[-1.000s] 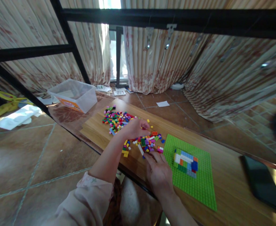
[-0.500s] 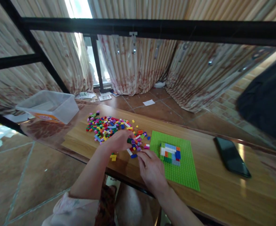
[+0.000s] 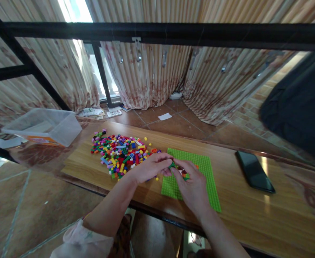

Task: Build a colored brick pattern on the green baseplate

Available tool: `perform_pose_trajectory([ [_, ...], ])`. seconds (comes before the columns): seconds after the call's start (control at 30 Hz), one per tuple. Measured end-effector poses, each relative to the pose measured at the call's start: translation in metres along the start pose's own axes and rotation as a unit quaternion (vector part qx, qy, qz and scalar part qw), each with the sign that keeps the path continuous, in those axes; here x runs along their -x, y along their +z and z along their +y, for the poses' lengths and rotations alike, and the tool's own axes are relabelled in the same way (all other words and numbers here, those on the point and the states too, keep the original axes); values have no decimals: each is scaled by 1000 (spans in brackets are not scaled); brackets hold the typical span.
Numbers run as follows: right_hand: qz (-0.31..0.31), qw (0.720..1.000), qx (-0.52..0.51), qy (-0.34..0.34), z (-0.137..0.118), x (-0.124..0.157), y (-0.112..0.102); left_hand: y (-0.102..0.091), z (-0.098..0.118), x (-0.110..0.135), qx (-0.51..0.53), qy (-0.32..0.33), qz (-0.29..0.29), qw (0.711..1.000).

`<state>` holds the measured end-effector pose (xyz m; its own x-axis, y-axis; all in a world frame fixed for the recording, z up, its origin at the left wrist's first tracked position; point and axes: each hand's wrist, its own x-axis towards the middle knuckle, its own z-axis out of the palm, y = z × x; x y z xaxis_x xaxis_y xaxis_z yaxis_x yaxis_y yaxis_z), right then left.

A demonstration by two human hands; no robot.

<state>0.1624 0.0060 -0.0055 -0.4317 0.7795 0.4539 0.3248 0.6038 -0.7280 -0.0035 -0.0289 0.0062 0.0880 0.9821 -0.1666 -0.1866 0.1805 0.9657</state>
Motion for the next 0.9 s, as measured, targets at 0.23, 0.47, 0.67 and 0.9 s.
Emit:
perform_pose_trajectory([
  [0.23, -19, 999, 28, 27, 13, 4, -16, 24, -16, -21, 74, -15, -6, 997],
  [0.47, 29, 990, 88, 105, 39, -4, -49, 26, -8, -31, -12, -11, 67, 998],
  [0.67, 20, 979, 21, 200, 52, -4, -58, 12, -18, -42, -164, 12, 162, 973],
  [0.9, -64, 976, 81, 191, 43, 5, -37, 19, -25, -39, -339, 64, 98, 933],
])
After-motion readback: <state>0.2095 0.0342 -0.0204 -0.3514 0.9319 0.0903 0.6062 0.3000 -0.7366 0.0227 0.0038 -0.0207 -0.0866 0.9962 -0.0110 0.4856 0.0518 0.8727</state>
